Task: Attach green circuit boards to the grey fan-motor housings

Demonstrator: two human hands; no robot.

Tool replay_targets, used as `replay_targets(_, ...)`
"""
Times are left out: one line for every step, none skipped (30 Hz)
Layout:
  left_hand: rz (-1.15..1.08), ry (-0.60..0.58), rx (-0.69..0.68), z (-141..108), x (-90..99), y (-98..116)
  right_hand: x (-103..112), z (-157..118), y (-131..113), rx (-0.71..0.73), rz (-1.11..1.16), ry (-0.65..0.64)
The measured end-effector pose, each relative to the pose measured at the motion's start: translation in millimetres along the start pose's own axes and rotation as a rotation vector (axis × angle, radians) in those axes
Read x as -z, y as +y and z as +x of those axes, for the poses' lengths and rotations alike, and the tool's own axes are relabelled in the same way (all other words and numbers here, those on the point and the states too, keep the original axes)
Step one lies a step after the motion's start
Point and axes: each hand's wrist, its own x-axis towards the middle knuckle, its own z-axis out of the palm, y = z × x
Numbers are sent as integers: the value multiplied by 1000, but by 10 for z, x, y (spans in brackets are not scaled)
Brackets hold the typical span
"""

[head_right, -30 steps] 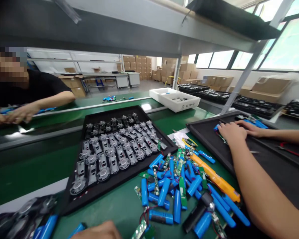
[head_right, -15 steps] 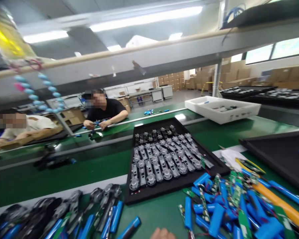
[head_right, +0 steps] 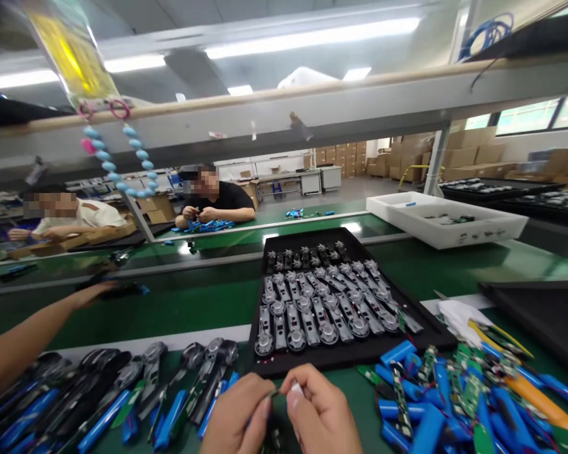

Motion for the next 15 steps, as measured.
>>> replay_targets(12, 41, -11, -5, 18, -19, -14, 13, 15, -18, -5, 31)
replay_targets(4, 66, 13, -11, 36, -35, -23, 24, 34, -9, -9, 61)
replay_targets(-10, 81, 51, -17, 53, -48, -29, 35, 55, 21, -16, 82)
replay_targets(-27, 85, 89, -22, 67, -59, -30, 46, 74, 58, -25, 89)
replay_targets(-51, 78, 118, -26, 77, -67, -29, 59, 88, 89, -48, 71)
replay_targets(-82, 66, 141, -29, 82, -73, -25, 74, 96, 108, -90, 30)
replay_targets(-128, 55, 171, -31, 82, -76, -21, 91, 97, 120, -145, -21)
replay_targets(-190, 55, 220, -32, 75, -74, -16, 107, 91, 125, -203, -68)
replay_targets(-270, 70, 282, -33, 61, -68, -13, 122, 81, 128, -251, -104)
replay_targets(-365, 98, 348, -34, 42, -57, -11, 134, 70, 131, -278, -121)
replay_targets(-467, 135, 411, -33, 18, -41, -12, 141, 61, 135, -275, -119)
replay_targets(-569, 170, 465, -30, -9, -23, -14, 143, 58, 133, -249, -111)
replay_targets(-659, 198, 509, -23, -35, -2, -18, 141, 62, 122, -211, -109)
replay_targets(-731, 217, 540, -11, -59, 20, -22, 136, 72, 101, -174, -117)
replay_targets(-785, 236, 560, 6, -78, 42, -27, 129, 89, 73, -142, -126)
